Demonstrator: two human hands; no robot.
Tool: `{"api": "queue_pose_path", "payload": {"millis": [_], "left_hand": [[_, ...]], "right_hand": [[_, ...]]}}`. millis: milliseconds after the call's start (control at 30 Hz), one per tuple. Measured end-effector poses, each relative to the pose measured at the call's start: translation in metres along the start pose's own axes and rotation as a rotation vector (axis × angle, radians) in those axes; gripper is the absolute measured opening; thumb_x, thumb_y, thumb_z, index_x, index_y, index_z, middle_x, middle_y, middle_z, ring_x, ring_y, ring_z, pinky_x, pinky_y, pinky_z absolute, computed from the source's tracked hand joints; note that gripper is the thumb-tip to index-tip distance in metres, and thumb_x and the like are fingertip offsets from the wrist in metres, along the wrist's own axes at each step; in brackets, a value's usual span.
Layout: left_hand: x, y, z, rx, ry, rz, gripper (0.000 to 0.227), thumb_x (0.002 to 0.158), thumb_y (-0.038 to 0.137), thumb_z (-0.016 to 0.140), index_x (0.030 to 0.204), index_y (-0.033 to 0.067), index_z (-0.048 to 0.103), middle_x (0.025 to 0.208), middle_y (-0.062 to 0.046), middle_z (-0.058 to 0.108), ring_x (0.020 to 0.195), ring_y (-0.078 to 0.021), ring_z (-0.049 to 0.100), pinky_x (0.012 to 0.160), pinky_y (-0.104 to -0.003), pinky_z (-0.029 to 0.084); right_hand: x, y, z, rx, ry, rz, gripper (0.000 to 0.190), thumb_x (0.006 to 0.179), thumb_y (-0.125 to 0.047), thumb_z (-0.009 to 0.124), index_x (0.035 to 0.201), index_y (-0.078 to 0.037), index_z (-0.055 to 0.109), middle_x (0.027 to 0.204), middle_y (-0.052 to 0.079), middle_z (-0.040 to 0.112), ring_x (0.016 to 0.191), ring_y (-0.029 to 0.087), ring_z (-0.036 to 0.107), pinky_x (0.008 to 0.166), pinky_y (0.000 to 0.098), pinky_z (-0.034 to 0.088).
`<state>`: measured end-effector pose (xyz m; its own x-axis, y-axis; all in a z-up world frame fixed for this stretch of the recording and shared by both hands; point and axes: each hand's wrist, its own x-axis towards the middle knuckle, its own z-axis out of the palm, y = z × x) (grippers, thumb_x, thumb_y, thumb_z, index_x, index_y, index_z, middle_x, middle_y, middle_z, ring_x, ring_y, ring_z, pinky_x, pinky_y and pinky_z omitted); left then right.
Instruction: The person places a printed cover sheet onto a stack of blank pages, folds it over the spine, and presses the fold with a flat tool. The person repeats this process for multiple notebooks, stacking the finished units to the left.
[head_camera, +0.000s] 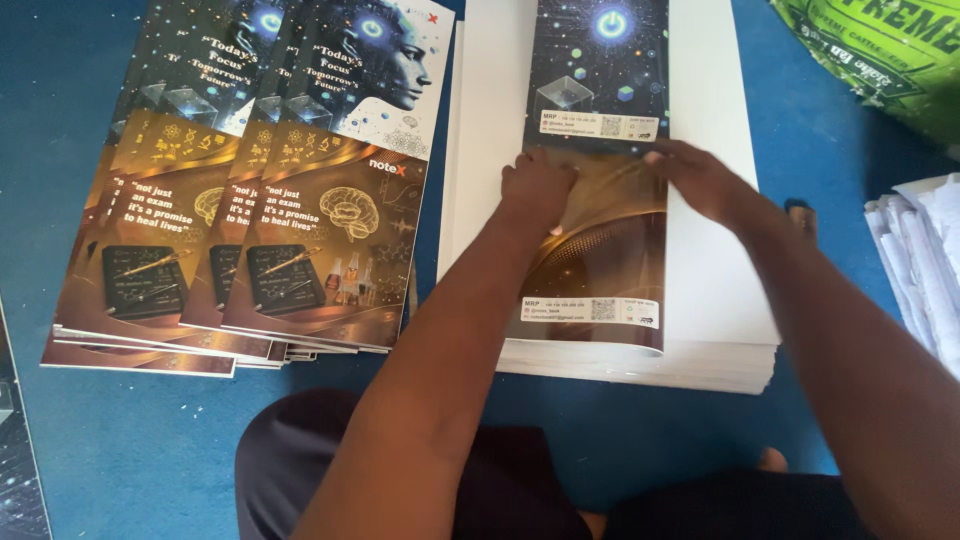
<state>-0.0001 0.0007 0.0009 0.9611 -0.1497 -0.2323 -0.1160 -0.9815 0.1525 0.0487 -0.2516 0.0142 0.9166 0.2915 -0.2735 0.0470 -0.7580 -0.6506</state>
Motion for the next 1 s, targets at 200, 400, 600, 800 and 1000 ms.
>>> {"api": "queue_pose_path", "payload": {"millis": [200, 400, 600, 800, 1000], "left_hand": [[-0.002, 0.004, -0.012, 0.055, -0.111, -0.03, 0.095, 0.07, 0.034, 0.095, 0.151, 0.0386, 0.047, 0.152, -0.018, 0.04, 0.138, -0.0367, 0.044, 0.107, -0.049, 0.044], [-0.006, 0.007, -0.017, 0.062, -0.122, -0.037, 0.09, 0.073, 0.036, 0.093, 0.151, 0.0369, 0.048, 0.154, -0.018, 0.039, 0.139, -0.037, 0.043, 0.108, -0.05, 0.042], [-0.008, 0.007, -0.012, 0.039, -0.063, -0.043, 0.086, 0.075, 0.034, 0.091, 0.149, 0.0397, 0.048, 0.16, -0.02, 0.032, 0.143, -0.0383, 0.039, 0.111, -0.054, 0.038], [-0.007, 0.007, -0.01, 0.028, -0.073, -0.053, 0.086, 0.076, 0.033, 0.091, 0.15, 0.0388, 0.048, 0.16, -0.022, 0.031, 0.144, -0.0392, 0.038, 0.111, -0.055, 0.037], [-0.002, 0.006, 0.001, 0.002, -0.038, -0.053, 0.077, 0.079, 0.031, 0.087, 0.147, 0.038, 0.052, 0.16, -0.023, 0.032, 0.146, -0.0418, 0.034, 0.113, -0.059, 0.033]], "right_hand": [[-0.052, 0.073, -0.044, -0.424, 0.238, 0.059, 0.047, 0.097, -0.032, 0.063, 0.138, -0.01, 0.066, 0.137, 0.023, 0.063, 0.122, 0.042, 0.062, 0.103, 0.0498, 0.049], [-0.085, 0.15, -0.071, -0.576, 0.244, 0.378, 0.041, 0.103, -0.036, 0.061, 0.116, 0.0, 0.076, 0.108, 0.025, 0.076, 0.099, 0.042, 0.075, 0.096, 0.0501, 0.057], [-0.098, 0.176, -0.072, -0.325, 0.106, 0.688, 0.052, 0.082, -0.04, 0.081, 0.106, 0.005, 0.076, 0.092, 0.023, 0.077, 0.078, 0.036, 0.078, 0.067, 0.045, 0.064], [-0.109, 0.172, -0.068, -0.303, 0.198, 0.612, 0.052, 0.08, -0.04, 0.085, 0.107, 0.003, 0.077, 0.092, 0.024, 0.079, 0.083, 0.036, 0.077, 0.074, 0.0445, 0.061], [-0.101, 0.136, -0.06, -0.291, 0.423, 0.211, 0.041, 0.093, -0.029, 0.076, 0.125, -0.004, 0.074, 0.106, 0.023, 0.075, 0.096, 0.039, 0.072, 0.087, 0.0469, 0.056]]}}
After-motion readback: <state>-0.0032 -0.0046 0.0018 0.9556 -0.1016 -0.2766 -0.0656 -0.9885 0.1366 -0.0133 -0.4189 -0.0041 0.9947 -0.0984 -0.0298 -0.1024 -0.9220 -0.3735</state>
